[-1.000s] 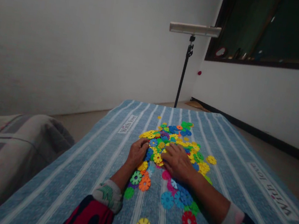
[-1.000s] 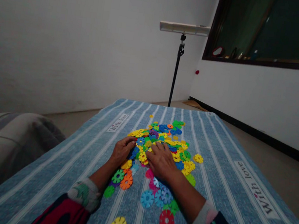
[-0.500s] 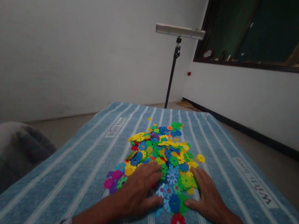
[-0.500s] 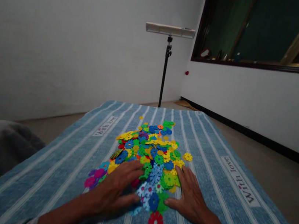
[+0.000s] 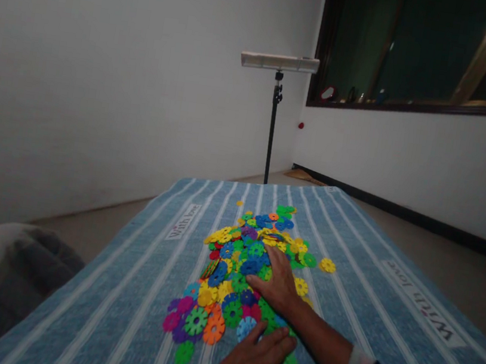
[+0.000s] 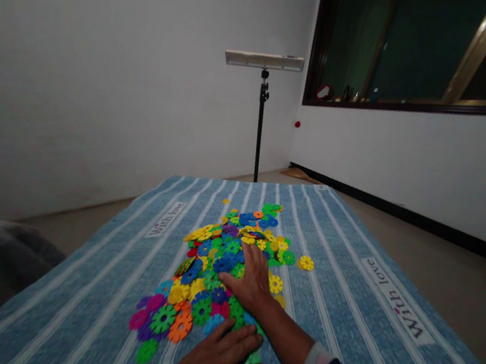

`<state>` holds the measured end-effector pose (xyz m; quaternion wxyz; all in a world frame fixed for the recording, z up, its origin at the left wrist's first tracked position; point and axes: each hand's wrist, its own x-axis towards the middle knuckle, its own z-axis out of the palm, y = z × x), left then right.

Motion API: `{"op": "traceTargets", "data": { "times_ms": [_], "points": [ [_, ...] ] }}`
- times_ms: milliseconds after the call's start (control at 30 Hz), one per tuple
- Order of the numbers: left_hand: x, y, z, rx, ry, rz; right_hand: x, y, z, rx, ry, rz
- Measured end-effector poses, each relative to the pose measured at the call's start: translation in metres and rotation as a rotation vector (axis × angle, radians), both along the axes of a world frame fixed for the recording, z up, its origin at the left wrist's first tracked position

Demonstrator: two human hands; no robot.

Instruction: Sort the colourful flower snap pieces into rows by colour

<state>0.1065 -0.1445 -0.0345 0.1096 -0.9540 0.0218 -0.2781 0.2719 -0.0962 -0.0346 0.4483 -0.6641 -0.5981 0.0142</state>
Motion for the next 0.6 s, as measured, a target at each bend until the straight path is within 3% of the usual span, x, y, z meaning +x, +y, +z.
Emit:
{"op": "traceTargets", "data": {
  "times_ms": [167, 267, 367, 467, 533, 600],
  "points": [
    [0.010, 0.001, 0.013, -0.080, 0.147, -0.022, -0.013, 0.023, 0.018, -0.029, 0.028, 0.078],
    [0.012, 0.004, 0.020, -0.171, 0.161, 0.018, 0.007, 0.018, 0.026, -0.016, -0.109, 0.100],
    [0.011, 0.009, 0.022, -0.235, 0.114, 0.114, 0.055, 0.003, 0.025, -0.037, -0.118, -0.037],
    [0.008, 0.015, 0.021, -0.266, 0.042, 0.204, 0.105, -0.010, 0.015, -0.119, -0.067, -0.281],
    [0.007, 0.017, 0.022, -0.279, 0.004, 0.241, 0.121, -0.013, 0.004, -0.168, -0.035, -0.338],
    [0.006, 0.022, 0.026, -0.285, -0.041, 0.266, 0.119, -0.010, -0.005, -0.185, -0.013, -0.334]
  ]
}}
